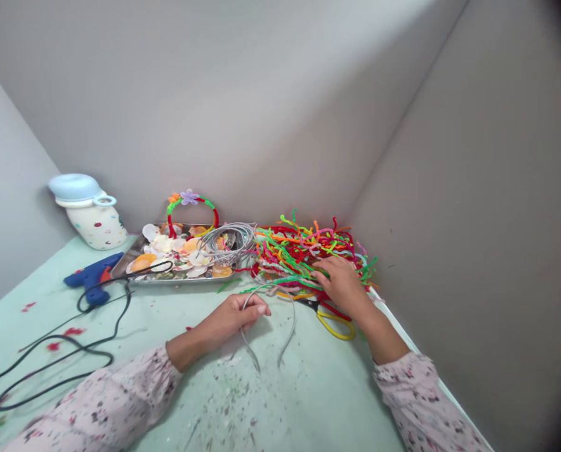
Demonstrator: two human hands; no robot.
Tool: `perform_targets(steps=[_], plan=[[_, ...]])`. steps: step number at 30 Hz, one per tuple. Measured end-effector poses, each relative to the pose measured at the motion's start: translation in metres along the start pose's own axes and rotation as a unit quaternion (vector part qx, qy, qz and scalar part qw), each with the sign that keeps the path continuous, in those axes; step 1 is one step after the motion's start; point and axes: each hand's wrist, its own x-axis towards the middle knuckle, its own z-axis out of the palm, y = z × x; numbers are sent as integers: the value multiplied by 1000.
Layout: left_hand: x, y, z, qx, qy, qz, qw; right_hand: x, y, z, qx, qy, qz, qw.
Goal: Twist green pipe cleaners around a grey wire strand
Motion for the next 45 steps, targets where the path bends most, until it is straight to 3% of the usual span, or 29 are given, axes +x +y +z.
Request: perform_targets(steps=[8,17,23,27,30,34,38,42,45], plan=[[0,4,2,35,3,-8,999,0,-3,-1,15,41,-6,999],[-1,3,2,47,4,-10,999,5,-1,-42,30,106,-10,994],[-2,2,1,59,-8,7,998,-3,14,-64,-124,-59,3,990],[-2,3,1,71,-7,-9,997,-8,7,-77,-36,-139,-4,990],[-1,1,1,59,-15,-16,998,-11,-1,-81,-63,-220,60,972],[-1,-2,1,50,-21,-10,998,-12,-6,-77,-43,-257,60,963],[-1,-3,0,47,-21,-9,999,-16,-8,-87,-26,-212,38,976],[1,-3,0,45,-18,-12,999,-27,-20,-116,-27,-61,11,998],[1,-4,2,39,-11,-11,999,-34,-34,-136,29,23,6,999]])
